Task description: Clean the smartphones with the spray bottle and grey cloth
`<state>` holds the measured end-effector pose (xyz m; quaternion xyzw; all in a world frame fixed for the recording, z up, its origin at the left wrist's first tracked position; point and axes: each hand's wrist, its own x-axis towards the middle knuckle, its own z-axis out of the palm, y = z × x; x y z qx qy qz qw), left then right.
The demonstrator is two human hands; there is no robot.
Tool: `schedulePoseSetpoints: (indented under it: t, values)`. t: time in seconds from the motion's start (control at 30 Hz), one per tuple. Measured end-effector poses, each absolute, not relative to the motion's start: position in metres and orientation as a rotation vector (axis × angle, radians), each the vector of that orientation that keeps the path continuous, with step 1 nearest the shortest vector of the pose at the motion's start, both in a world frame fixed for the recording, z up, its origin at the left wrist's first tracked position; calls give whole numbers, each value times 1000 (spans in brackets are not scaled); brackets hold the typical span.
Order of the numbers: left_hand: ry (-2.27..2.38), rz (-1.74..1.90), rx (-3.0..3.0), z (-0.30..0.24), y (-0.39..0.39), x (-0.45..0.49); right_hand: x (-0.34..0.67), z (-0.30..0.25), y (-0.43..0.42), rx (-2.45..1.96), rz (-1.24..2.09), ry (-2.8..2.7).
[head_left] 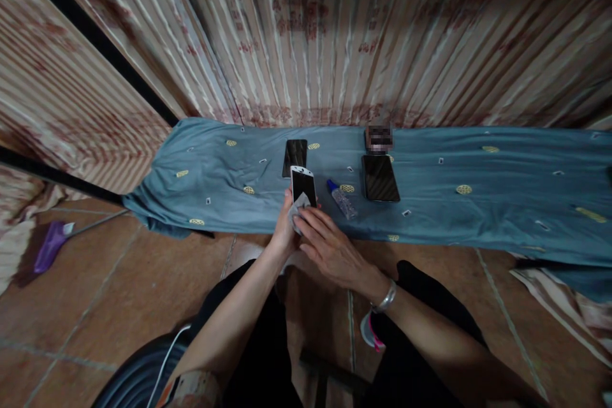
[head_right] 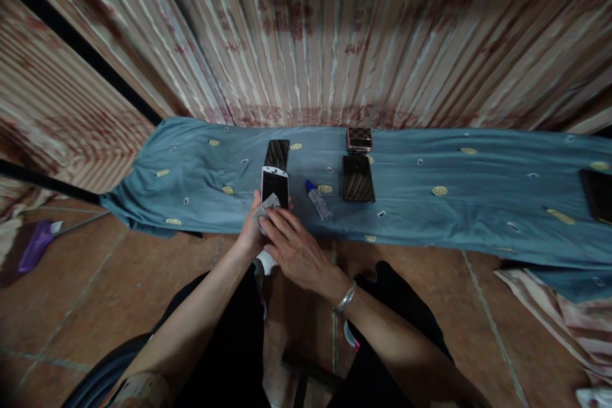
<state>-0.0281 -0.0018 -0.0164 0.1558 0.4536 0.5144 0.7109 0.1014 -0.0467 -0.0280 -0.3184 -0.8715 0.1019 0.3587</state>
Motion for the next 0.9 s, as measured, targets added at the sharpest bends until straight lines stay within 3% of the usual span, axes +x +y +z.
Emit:
schedulePoseSetpoints:
  t: [0.27,0.9]
  values:
    - [1091,1278,779,-35,-19,-16,111,-26,-33,-1014,374,-2226]
    - [824,1255,828,-21,-23,1,126,-39,-6,-1217,461,-2089]
